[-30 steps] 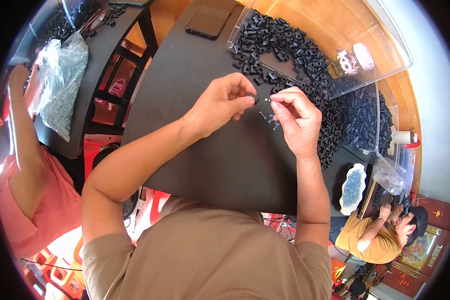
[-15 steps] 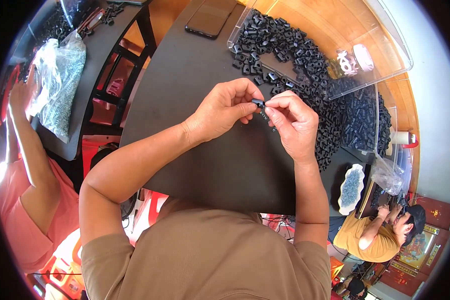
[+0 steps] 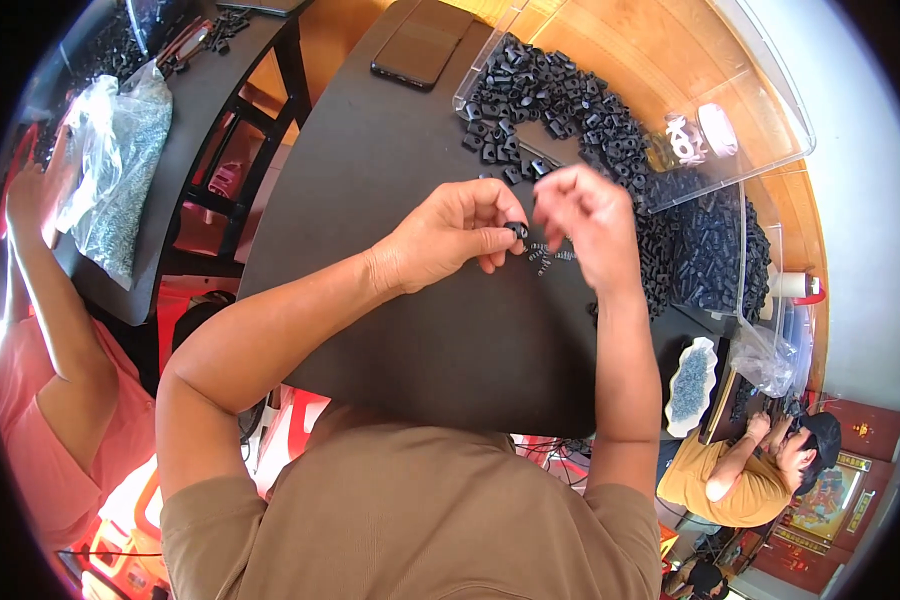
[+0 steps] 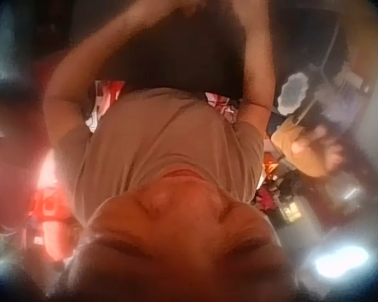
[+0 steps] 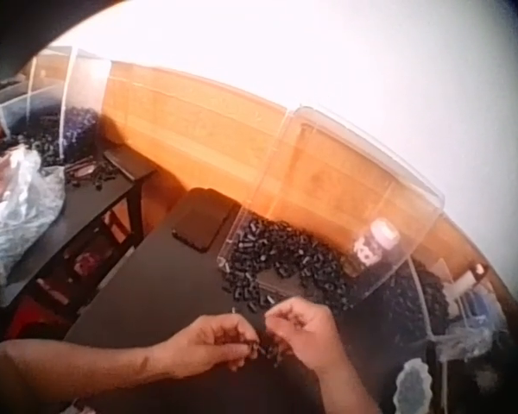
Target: The person assembles small plastic parts by hand, inserting tiny metal pins into them.
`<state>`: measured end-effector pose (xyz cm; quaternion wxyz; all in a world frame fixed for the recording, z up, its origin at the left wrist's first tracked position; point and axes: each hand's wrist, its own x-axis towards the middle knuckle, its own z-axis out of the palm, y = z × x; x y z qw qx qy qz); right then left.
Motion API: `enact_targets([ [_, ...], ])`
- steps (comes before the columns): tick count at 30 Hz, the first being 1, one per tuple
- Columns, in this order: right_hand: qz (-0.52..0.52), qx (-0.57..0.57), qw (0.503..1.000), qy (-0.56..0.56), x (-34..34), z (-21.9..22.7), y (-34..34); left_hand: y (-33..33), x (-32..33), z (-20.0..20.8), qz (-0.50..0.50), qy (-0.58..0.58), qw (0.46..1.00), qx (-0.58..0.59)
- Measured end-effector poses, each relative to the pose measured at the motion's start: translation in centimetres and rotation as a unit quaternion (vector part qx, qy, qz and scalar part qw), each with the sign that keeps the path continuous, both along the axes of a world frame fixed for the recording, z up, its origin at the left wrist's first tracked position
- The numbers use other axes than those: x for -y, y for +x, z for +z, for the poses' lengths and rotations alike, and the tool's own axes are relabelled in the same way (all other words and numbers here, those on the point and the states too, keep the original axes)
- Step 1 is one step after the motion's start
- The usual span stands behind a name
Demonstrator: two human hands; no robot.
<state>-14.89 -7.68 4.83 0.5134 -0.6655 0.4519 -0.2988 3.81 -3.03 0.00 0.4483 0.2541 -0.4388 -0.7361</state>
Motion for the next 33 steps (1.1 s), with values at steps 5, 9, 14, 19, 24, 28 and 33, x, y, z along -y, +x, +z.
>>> enact_targets([
  [5,-0.020,-0.258,0.896,-0.361,6.7,-1.7,0.4,0.1,0.9,-0.5,0.010,-0.010,1.000,0.004],
  [9,-0.033,-0.368,0.838,-0.402,9.5,-3.4,0.9,0.4,1.0,-0.4,0.023,-0.012,1.000,0.006],
  [14,-0.044,-0.380,0.846,-0.372,9.8,-3.1,1.1,0.8,1.5,-0.6,0.027,-0.021,0.999,0.003],
  [19,-0.050,-0.145,0.926,-0.344,6.9,-2.0,0.0,0.5,1.4,-0.4,0.017,-0.007,1.000,-0.006],
  [24,-0.049,0.097,0.990,-0.087,0.0,-0.2,-0.1,0.2,0.8,-0.6,-0.007,0.008,1.000,-0.015],
  [28,0.001,0.212,0.977,-0.010,-3.3,-1.2,-1.3,-0.4,0.2,-0.5,-0.033,0.027,0.999,-0.014],
  [33,0.028,0.214,0.975,-0.044,-5.0,-2.1,-1.8,-1.0,-0.4,-0.5,-0.040,0.031,0.998,-0.030],
])
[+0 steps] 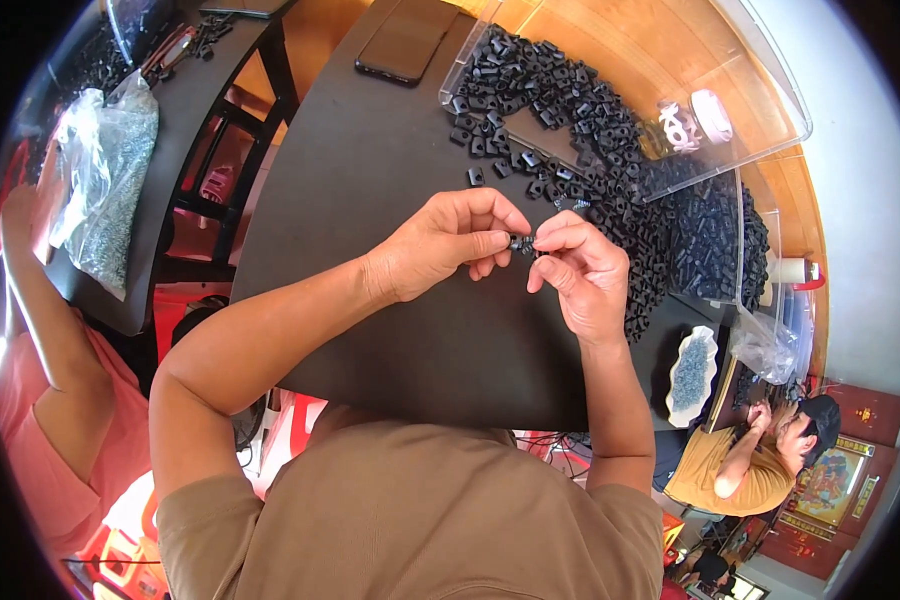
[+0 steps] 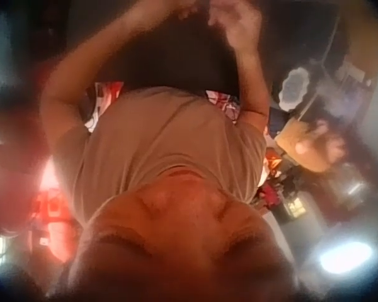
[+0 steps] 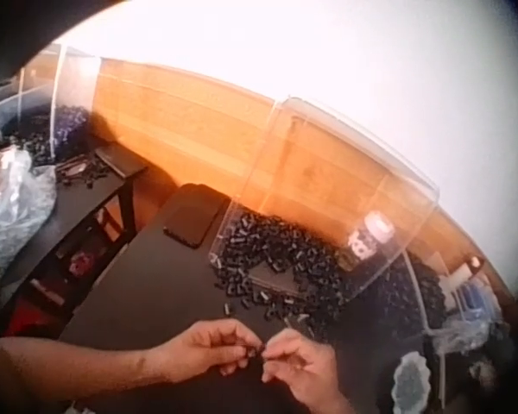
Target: The person assembles small plastic parts by hand, inserting tiny metal pins into them.
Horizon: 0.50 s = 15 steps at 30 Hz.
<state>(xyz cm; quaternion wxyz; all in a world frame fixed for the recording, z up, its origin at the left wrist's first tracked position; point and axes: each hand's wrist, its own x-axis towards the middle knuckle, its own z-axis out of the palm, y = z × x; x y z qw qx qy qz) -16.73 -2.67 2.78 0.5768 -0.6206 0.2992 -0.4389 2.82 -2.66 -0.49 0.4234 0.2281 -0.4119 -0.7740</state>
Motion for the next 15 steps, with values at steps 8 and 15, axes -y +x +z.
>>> enact_targets([
  [8,-0.041,0.040,0.998,0.027,-0.8,-0.9,0.3,-0.1,-0.3,0.0,-0.005,0.000,1.000,0.002],
  [15,-0.041,0.016,0.999,0.016,-1.2,-1.1,0.6,0.0,-0.3,0.1,0.005,-0.014,1.000,0.010],
])
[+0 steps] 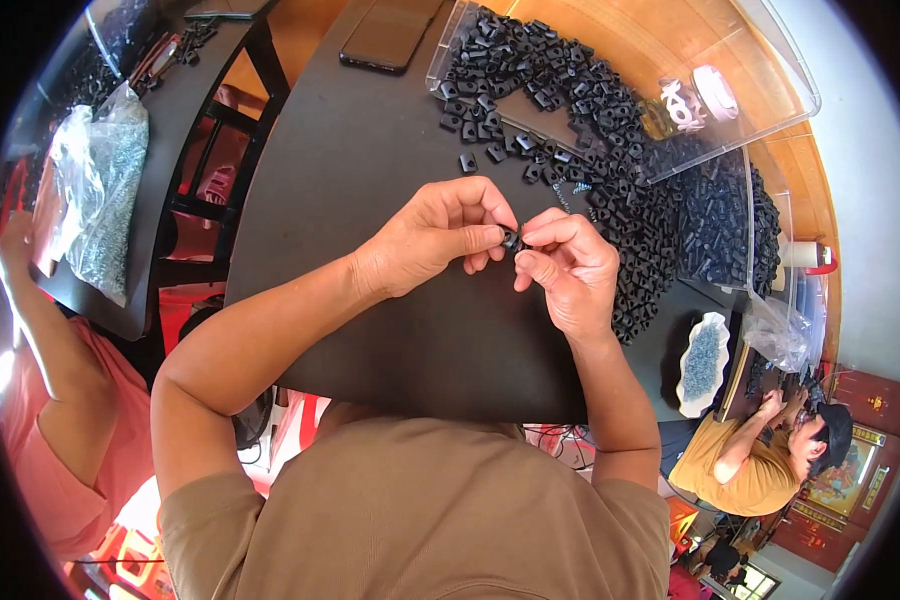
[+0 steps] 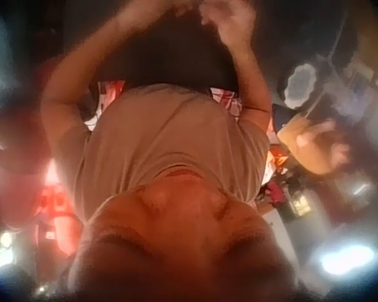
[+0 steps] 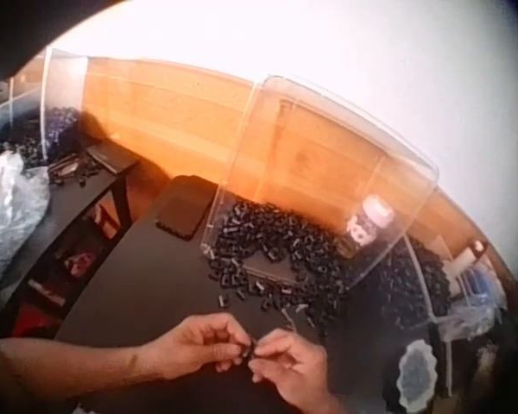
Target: The person assembles small plastic parts by hand, inserting tiny metal pins into them.
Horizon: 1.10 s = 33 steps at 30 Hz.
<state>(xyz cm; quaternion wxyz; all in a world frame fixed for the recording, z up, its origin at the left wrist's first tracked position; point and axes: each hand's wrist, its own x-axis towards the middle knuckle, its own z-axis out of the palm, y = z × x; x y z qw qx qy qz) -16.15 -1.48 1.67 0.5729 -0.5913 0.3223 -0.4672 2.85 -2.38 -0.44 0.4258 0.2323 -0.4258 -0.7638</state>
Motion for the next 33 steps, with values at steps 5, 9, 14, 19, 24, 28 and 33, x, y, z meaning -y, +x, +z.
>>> enact_targets([
  [5,0.004,0.004,1.000,0.008,-0.5,0.1,-0.1,0.0,-0.2,0.4,0.003,-0.012,1.000,0.022],
  [9,-0.002,-0.080,0.991,-0.111,-0.5,0.1,-0.2,0.0,-0.5,0.6,0.025,-0.044,0.997,0.061],
  [14,-0.006,-0.153,0.957,-0.246,-0.3,0.4,-0.3,0.0,-0.6,1.1,0.022,-0.046,0.996,0.071],
  [19,-0.014,-0.181,0.927,-0.329,0.0,1.1,0.2,0.0,-0.7,1.6,0.041,-0.118,0.986,0.112],
  [24,-0.001,-0.188,0.910,-0.368,0.1,1.2,-0.1,-0.1,-0.7,1.7,0.056,-0.201,0.964,0.164],
  [28,-0.004,-0.186,0.904,-0.385,0.1,1.3,0.1,-0.1,-0.8,2.2,0.071,-0.278,0.929,0.232],
  [33,-0.008,-0.153,0.933,-0.325,-0.7,1.6,0.1,0.2,-1.3,3.0,0.042,-0.193,0.967,0.160],
])
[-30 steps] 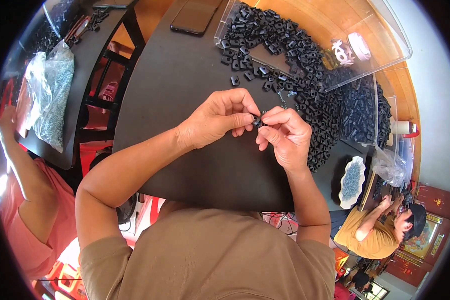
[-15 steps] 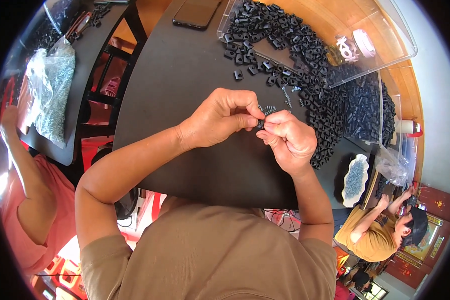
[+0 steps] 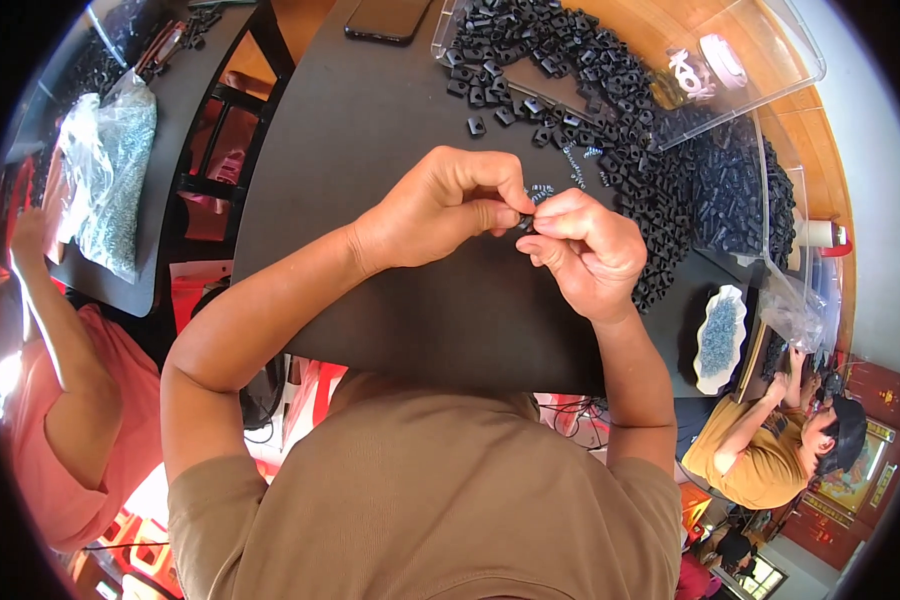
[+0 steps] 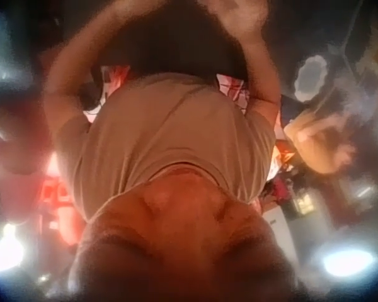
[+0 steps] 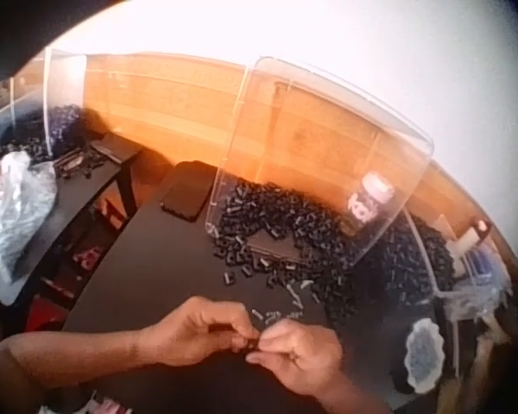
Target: The person assembles small plastic parts by hand, inserting tiny metal pins into them.
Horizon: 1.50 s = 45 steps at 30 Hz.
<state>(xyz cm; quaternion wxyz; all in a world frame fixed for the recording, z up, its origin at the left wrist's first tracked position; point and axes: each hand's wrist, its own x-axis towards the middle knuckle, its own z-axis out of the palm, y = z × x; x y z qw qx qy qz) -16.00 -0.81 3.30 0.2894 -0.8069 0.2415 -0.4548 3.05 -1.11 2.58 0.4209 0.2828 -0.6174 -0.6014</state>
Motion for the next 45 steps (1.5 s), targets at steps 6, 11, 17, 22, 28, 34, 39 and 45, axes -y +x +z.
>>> enact_targets([
  [6,0.015,0.015,1.000,-0.007,-0.1,1.0,0.1,0.2,-0.1,0.1,-0.028,0.073,0.995,-0.067],
  [11,0.020,-0.061,0.996,-0.065,0.3,0.8,0.0,0.2,0.3,0.1,0.003,-0.063,0.997,0.046],
  [17,0.047,-0.077,0.994,-0.056,0.8,-0.1,0.0,0.3,0.8,-0.2,-0.031,-0.068,0.994,0.077],
  [22,0.008,-0.072,0.996,-0.059,0.8,-0.1,0.4,-0.2,0.7,-1.0,0.012,0.004,1.000,0.000],
  [28,-0.020,-0.011,0.999,-0.033,0.0,0.0,0.5,0.3,0.8,-1.2,-0.037,0.111,0.990,-0.077],
  [34,-0.042,-0.053,0.989,-0.130,0.1,-0.3,0.6,0.4,0.9,-1.4,-0.048,0.140,0.986,-0.082],
  [39,-0.017,-0.028,0.999,-0.026,0.0,-0.5,0.2,0.4,0.9,-1.3,-0.042,0.095,0.994,-0.043],
  [45,-0.017,-0.059,0.994,-0.094,0.5,-0.6,0.5,0.3,1.1,-0.9,-0.024,0.035,0.999,0.003],
])
